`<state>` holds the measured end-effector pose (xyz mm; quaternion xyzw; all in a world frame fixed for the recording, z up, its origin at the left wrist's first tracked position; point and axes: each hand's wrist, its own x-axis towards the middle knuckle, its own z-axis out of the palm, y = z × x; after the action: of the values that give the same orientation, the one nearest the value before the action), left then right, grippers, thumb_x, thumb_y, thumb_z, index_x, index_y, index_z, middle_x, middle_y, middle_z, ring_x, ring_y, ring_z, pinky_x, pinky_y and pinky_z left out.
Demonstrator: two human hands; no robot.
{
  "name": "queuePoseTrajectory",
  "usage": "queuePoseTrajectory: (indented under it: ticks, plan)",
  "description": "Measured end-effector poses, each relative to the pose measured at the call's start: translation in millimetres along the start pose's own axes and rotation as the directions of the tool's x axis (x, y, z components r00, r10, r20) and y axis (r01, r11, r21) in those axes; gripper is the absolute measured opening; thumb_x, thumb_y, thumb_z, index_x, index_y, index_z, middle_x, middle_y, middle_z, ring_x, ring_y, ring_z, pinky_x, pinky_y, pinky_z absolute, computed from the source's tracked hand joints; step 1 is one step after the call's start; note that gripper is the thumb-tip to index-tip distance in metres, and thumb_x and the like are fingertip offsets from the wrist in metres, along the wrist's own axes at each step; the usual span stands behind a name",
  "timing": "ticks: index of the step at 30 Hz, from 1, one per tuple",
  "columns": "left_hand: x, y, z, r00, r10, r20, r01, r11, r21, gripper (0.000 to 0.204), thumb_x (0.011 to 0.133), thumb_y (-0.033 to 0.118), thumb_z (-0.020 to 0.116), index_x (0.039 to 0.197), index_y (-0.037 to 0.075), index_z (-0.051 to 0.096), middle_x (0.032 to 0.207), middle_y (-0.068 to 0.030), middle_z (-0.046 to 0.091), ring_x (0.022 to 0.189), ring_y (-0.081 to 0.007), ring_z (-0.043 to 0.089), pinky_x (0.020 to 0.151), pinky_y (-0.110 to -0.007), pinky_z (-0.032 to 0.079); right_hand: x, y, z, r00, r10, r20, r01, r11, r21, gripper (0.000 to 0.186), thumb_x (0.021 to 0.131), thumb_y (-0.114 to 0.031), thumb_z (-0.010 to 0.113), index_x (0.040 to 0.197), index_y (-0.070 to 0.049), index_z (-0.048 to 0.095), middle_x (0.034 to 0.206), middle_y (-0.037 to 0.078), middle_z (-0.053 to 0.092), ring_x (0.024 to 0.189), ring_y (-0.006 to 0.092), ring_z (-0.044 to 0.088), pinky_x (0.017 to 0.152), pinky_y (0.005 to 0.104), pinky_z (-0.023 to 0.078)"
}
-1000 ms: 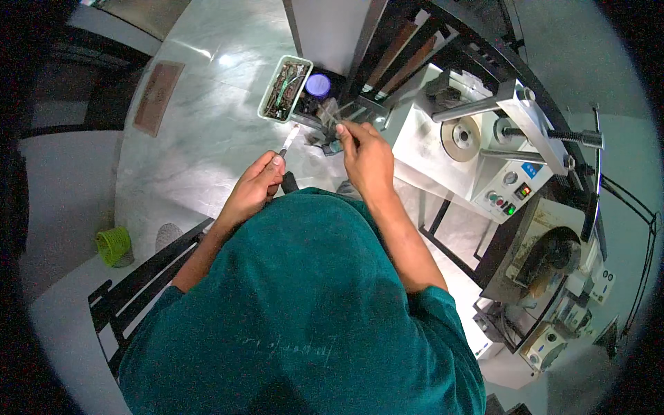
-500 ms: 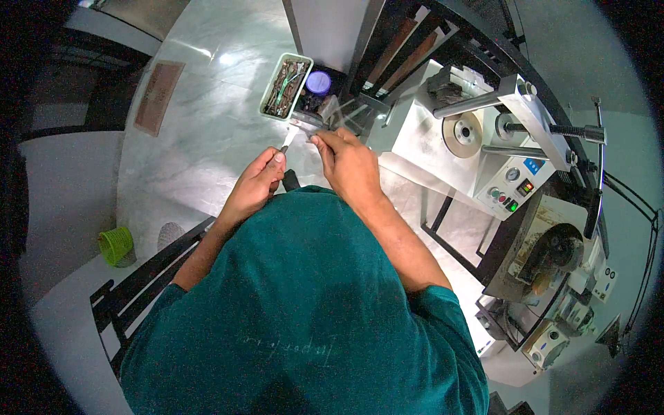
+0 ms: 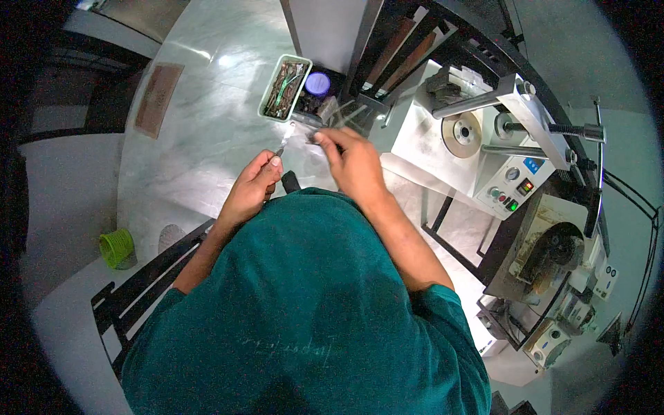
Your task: The person shapes a piece mounted on a metal rod, alternating between grinding it against the rotating wheel of a machine and scraping it with hand tools.
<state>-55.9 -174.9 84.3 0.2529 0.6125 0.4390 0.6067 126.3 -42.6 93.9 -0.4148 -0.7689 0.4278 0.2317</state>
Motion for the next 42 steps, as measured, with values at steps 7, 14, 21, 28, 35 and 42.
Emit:
queuePoseTrajectory:
  ticks: [7, 14, 21, 28, 35, 42]
  plan:
    - [-4, 12, 4, 0.994, -0.004, -0.112, -0.006, 0.996, -0.086, 0.016, 0.103, 0.021, 0.063, 0.104, 0.006, 0.056, 0.073, 0.0002, 0.058, 0.064, -0.0049, 0.047, 0.057, -0.023, 0.035, -6, -12, 2, 0.999, -0.030, 0.026, 0.034, 0.989, -0.144, 0.021, 0.097, -0.029, 0.067, 0.107, -0.012, 0.075, 0.086, 0.010, 0.066, 0.076, 0.0330, 0.067, 0.066, 0.0429, 0.053]
    - [0, 1, 3, 0.974, 0.158, -0.163, -0.134, 0.980, 0.146, 0.018, 0.102, 0.025, 0.064, 0.104, 0.008, 0.057, 0.071, 0.0031, 0.056, 0.061, -0.0029, 0.040, 0.055, -0.023, 0.028, -7, -10, 3, 0.996, -0.089, -0.003, 0.086, 0.969, -0.231, 0.022, 0.097, -0.027, 0.068, 0.109, -0.009, 0.075, 0.084, 0.009, 0.066, 0.065, 0.0264, 0.062, 0.060, 0.0380, 0.050]
    - [-1, 0, 2, 0.986, 0.132, -0.105, -0.125, 0.990, 0.069, 0.017, 0.103, 0.025, 0.062, 0.103, 0.009, 0.057, 0.070, 0.0066, 0.048, 0.063, -0.0032, 0.037, 0.057, -0.023, 0.027, -5, 0, 4, 0.999, -0.027, -0.025, 0.022, 0.981, -0.195, 0.020, 0.098, -0.026, 0.066, 0.104, -0.009, 0.075, 0.085, 0.012, 0.067, 0.077, 0.0360, 0.067, 0.066, 0.0450, 0.053]
    - [-2, 7, 4, 0.980, 0.167, -0.110, -0.157, 0.983, 0.097, 0.019, 0.105, 0.026, 0.058, 0.106, 0.007, 0.061, 0.072, 0.0071, 0.044, 0.063, -0.0027, 0.035, 0.057, -0.023, 0.027, -3, 1, -5, 0.996, 0.073, -0.047, -0.070, 0.996, 0.063, 0.021, 0.097, -0.025, 0.067, 0.104, -0.006, 0.074, 0.087, 0.013, 0.069, 0.075, 0.0347, 0.066, 0.069, 0.0415, 0.052]
    - [-4, 11, 7, 0.982, 0.149, -0.112, -0.140, 0.987, 0.081, 0.027, 0.107, 0.027, 0.053, 0.112, 0.005, 0.066, 0.076, 0.0041, 0.049, 0.065, -0.0030, 0.039, 0.059, -0.021, 0.032, -9, -14, -2, 0.999, -0.046, -0.017, 0.045, 0.996, -0.077, 0.023, 0.097, -0.024, 0.069, 0.109, -0.005, 0.075, 0.081, 0.010, 0.064, 0.064, 0.0212, 0.059, 0.059, 0.0333, 0.047]
    - [-1, 6, 5, 0.988, 0.123, -0.089, -0.116, 0.990, 0.082, 0.027, 0.108, 0.029, 0.052, 0.109, 0.005, 0.064, 0.076, 0.0039, 0.049, 0.064, -0.0037, 0.039, 0.058, -0.021, 0.032, -5, -8, 1, 0.995, -0.060, -0.075, 0.044, 0.979, -0.197, 0.021, 0.096, -0.025, 0.069, 0.107, -0.008, 0.075, 0.082, 0.011, 0.065, 0.068, 0.0290, 0.064, 0.063, 0.0394, 0.051]
